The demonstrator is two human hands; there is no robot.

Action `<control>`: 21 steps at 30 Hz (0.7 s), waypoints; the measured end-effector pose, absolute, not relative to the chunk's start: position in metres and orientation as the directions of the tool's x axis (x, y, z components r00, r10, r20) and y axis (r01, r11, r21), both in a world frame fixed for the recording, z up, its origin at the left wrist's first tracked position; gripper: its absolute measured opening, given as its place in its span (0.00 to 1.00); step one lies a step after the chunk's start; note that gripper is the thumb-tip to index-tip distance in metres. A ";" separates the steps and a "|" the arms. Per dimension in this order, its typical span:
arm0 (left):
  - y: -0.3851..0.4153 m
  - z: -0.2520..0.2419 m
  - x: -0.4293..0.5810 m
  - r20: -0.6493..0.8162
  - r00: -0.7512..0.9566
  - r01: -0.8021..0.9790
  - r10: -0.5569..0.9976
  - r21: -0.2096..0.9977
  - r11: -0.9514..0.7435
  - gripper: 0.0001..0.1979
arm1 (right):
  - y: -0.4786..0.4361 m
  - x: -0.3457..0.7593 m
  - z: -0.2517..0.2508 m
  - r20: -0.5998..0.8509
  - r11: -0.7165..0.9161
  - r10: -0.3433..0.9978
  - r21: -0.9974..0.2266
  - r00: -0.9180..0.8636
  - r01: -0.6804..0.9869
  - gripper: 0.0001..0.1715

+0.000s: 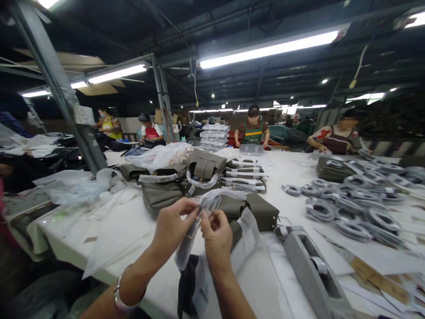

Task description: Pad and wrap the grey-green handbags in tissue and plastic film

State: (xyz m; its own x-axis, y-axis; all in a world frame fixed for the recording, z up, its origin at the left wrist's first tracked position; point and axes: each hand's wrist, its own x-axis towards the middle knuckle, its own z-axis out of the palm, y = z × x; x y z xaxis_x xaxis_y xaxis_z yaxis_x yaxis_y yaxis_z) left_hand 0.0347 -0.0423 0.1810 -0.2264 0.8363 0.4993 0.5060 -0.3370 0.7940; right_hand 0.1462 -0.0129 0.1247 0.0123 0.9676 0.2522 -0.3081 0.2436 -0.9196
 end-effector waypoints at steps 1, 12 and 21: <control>-0.044 0.182 0.038 0.524 -0.236 0.561 0.818 0.761 -0.326 0.04 | -0.012 0.145 0.124 0.266 0.258 0.964 -0.918 0.018 -0.301 0.22; -0.067 0.170 0.059 0.672 -0.081 0.813 0.736 0.472 -0.342 0.26 | -0.019 0.139 0.123 0.265 0.275 0.961 -0.906 0.075 -0.321 0.21; -0.071 0.149 0.051 0.787 0.061 0.756 0.614 0.365 -0.543 0.30 | -0.023 0.139 0.128 0.269 0.283 0.959 -0.896 0.088 -0.341 0.21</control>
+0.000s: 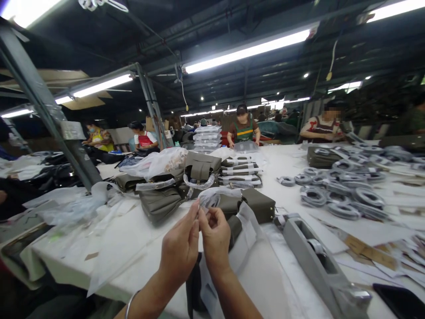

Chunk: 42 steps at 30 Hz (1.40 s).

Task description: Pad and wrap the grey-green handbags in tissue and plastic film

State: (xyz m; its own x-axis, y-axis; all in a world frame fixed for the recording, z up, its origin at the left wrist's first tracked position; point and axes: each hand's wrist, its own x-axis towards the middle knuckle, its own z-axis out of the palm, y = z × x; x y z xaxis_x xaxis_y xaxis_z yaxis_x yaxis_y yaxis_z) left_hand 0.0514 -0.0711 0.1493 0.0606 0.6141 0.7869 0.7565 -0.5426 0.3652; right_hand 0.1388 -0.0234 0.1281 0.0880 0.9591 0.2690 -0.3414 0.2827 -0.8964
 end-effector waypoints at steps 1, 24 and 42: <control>-0.070 0.147 0.049 0.808 0.068 0.753 0.585 0.344 -0.561 0.29 | -0.024 0.138 0.128 0.265 0.280 0.960 -0.892 0.090 -0.354 0.21; -0.051 0.163 0.009 0.579 -0.054 0.397 0.813 0.760 -0.515 0.24 | -0.021 0.134 0.132 0.209 0.162 0.977 -0.825 -0.027 -0.541 0.19; -0.020 0.185 0.016 0.111 0.178 0.052 0.978 0.991 -0.122 0.23 | -0.023 0.167 0.151 0.369 0.360 0.929 -0.918 -0.030 -0.165 0.19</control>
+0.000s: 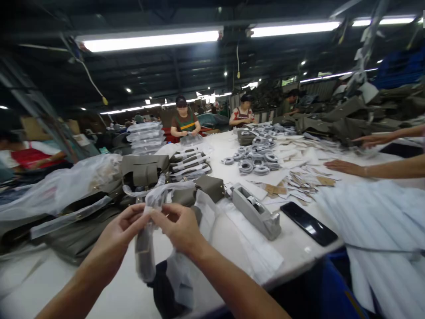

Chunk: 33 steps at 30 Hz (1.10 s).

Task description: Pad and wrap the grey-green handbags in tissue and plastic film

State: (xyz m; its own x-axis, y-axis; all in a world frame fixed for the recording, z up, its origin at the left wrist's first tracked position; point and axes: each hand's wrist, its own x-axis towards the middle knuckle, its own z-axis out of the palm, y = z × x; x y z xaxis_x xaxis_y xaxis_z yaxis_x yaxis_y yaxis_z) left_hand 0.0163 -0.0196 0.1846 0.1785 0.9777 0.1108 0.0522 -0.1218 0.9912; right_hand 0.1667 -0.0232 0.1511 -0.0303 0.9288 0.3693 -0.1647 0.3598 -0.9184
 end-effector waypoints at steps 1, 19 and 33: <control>-0.019 0.181 0.016 0.098 0.167 0.041 0.981 0.993 -0.106 0.25 | -0.023 0.177 0.151 0.430 0.428 0.902 -0.902 -0.039 -0.048 0.19; -0.007 0.174 0.020 -0.100 -0.054 -0.055 0.994 0.994 0.097 0.39 | -0.048 0.445 0.048 0.046 -0.147 0.831 -0.943 0.554 0.299 0.27; -0.008 0.175 0.020 -0.194 -0.093 -0.100 0.977 0.978 0.185 0.45 | -0.108 0.444 0.038 -0.216 -0.160 0.749 -0.976 0.626 -0.145 0.23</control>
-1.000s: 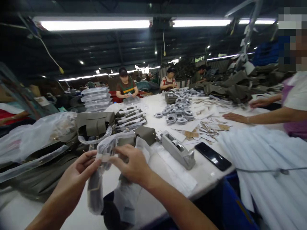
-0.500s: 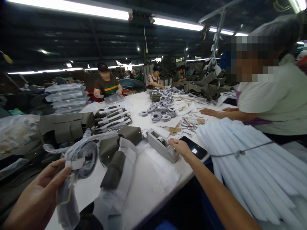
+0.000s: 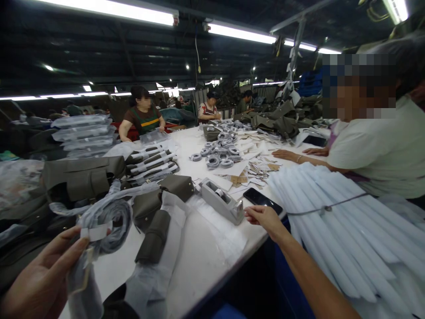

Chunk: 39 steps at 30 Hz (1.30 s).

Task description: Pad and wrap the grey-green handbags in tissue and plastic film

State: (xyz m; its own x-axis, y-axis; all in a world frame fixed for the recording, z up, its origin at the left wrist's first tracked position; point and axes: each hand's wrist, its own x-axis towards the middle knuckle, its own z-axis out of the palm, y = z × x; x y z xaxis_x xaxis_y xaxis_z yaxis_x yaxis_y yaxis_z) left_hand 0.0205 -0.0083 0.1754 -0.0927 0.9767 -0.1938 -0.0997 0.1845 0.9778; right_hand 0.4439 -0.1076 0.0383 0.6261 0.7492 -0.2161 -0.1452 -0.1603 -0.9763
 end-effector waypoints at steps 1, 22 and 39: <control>-0.008 0.176 0.021 -0.189 -0.095 -0.093 0.977 0.979 0.181 0.45 | -0.106 0.443 0.031 -0.213 -0.153 0.738 -0.977 0.641 -0.148 0.22; -0.021 0.174 0.031 0.171 0.223 -0.041 0.960 0.985 -0.166 0.24 | -0.074 0.229 0.161 0.340 0.347 0.934 -0.936 0.113 -0.052 0.19; -0.020 0.175 0.027 0.390 0.195 0.245 0.900 0.869 -0.429 0.14 | -0.041 0.201 0.184 0.275 0.249 0.961 -0.864 -0.004 0.438 0.27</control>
State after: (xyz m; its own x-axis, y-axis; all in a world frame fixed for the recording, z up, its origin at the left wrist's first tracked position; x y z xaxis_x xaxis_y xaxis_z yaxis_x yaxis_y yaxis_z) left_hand 0.0274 -0.0197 0.1746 0.1945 0.9001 0.3899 0.2450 -0.4295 0.8692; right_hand 0.2006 -0.0410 0.1843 -0.0042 0.9613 0.2754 0.4378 0.2494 -0.8638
